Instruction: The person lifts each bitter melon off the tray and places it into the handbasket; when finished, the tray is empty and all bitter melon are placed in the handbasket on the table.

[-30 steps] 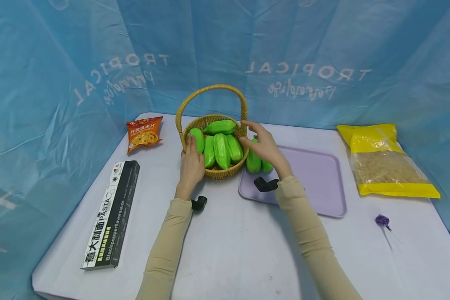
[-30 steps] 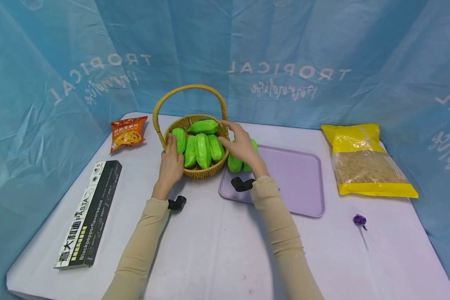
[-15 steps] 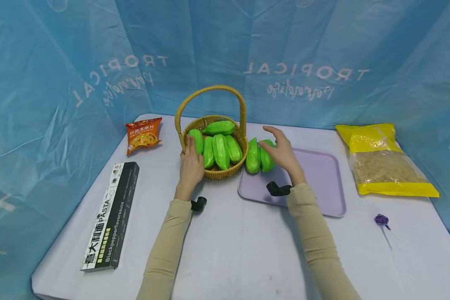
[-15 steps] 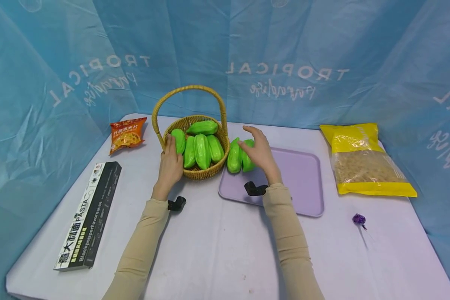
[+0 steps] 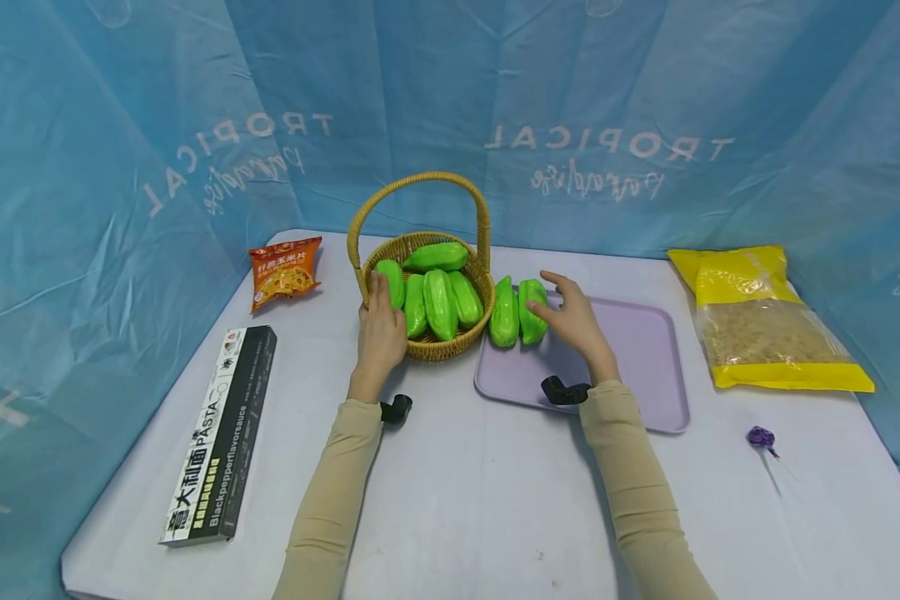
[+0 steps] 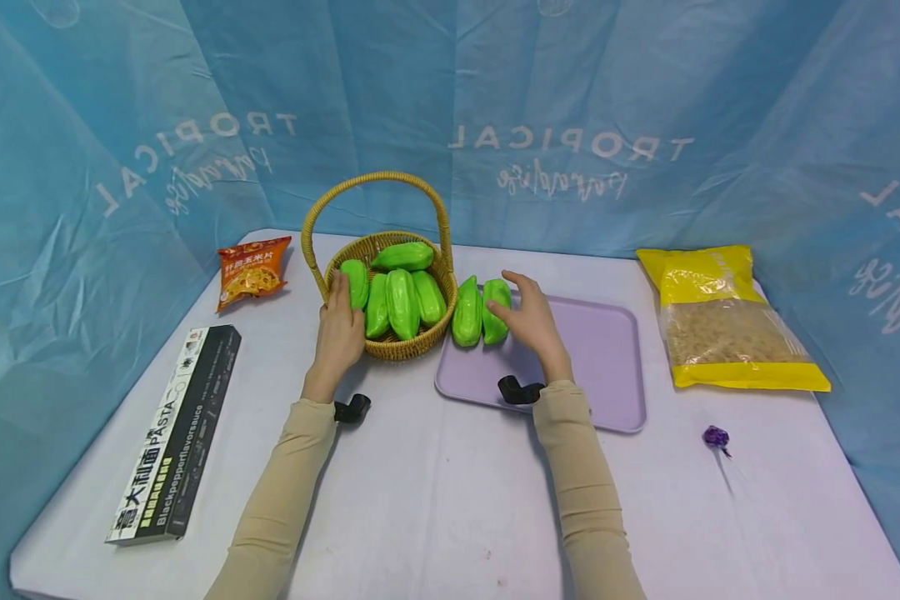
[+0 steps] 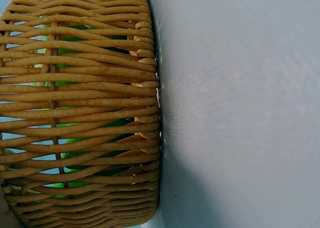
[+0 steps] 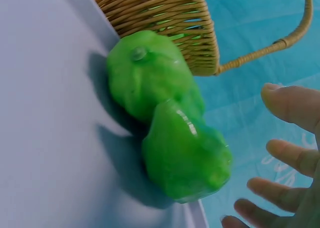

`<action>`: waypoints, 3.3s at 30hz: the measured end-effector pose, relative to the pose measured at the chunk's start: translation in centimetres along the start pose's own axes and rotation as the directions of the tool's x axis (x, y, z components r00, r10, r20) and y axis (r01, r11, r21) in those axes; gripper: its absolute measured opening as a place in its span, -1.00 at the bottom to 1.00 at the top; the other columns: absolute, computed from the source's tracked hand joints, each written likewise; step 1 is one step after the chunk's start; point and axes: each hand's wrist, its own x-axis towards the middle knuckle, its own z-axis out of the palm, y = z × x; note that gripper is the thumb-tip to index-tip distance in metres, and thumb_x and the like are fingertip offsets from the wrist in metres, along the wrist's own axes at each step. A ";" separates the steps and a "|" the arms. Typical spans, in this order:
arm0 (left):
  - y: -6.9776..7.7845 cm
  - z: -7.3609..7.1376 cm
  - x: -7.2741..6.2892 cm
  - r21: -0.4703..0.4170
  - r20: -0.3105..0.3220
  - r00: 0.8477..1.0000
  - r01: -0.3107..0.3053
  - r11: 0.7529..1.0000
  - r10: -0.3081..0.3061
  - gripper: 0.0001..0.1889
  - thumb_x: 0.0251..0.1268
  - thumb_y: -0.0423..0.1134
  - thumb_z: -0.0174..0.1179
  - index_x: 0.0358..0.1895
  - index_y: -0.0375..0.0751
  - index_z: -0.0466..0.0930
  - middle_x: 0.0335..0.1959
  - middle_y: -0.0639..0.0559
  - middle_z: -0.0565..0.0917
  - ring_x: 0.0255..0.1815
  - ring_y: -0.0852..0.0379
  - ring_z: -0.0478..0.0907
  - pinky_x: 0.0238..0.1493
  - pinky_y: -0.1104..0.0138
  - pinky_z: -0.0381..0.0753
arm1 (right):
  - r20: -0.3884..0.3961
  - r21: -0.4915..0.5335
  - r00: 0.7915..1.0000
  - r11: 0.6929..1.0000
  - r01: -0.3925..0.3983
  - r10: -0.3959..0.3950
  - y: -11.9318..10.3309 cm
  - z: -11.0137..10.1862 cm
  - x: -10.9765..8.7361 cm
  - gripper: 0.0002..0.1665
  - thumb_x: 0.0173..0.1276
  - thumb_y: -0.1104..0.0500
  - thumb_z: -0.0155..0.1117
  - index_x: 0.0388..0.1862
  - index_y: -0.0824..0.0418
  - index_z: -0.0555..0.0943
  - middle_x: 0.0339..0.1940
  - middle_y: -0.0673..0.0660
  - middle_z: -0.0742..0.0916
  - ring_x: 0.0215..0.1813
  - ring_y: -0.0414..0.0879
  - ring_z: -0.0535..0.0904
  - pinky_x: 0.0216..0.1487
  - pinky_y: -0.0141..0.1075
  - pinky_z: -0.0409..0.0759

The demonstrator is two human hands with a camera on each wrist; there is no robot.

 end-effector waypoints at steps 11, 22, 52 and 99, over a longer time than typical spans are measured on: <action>-0.1 0.0 0.0 -0.003 -0.001 1.000 0.004 1.000 -0.004 -0.37 0.48 -0.31 -0.26 0.54 -0.36 -0.17 0.60 -0.21 -0.16 0.42 -0.46 0.08 0.43 -0.13 0.11 | 0.044 -0.038 0.998 0.998 -0.040 0.042 0.7 0.8 0.2 -0.12 0.36 -0.03 0.24 0.54 0.18 0.13 0.54 0.32 0.25 0.54 0.27 0.12 0.48 0.15 0.10; -0.2 0.1 0.1 -0.010 -0.013 1.000 0.001 1.000 -0.001 -0.38 0.48 -0.32 -0.26 0.54 -0.36 -0.16 0.60 -0.21 -0.13 0.40 -0.49 0.10 0.44 -0.12 0.09 | 0.068 -0.032 0.997 0.999 -0.036 0.038 1.2 1.7 0.4 -0.04 0.30 0.05 0.31 0.56 0.20 0.07 0.54 0.33 0.22 0.51 0.30 0.15 0.44 0.16 0.17; -0.3 0.1 0.1 -0.010 -0.004 1.000 0.013 1.000 -0.013 -0.37 0.49 -0.31 -0.26 0.55 -0.34 -0.18 0.60 -0.20 -0.15 0.40 -0.47 0.10 0.43 -0.12 0.10 | -0.267 0.161 0.964 0.985 0.062 -0.017 -0.8 0.1 0.2 -0.22 0.31 0.20 0.23 0.49 0.19 0.23 0.42 0.23 0.44 0.31 0.15 0.42 0.25 0.02 0.41; -0.2 0.1 0.1 0.009 -0.007 1.000 0.000 1.000 0.000 -0.37 0.49 -0.32 -0.25 0.54 -0.37 -0.18 0.60 -0.22 -0.16 0.50 -0.37 0.02 0.47 -0.10 0.03 | -0.152 0.226 0.945 0.921 0.318 -0.289 -8.0 4.6 2.6 -0.37 0.35 0.20 0.27 0.39 0.14 0.38 0.37 0.15 0.47 0.35 0.07 0.42 0.16 -0.08 0.53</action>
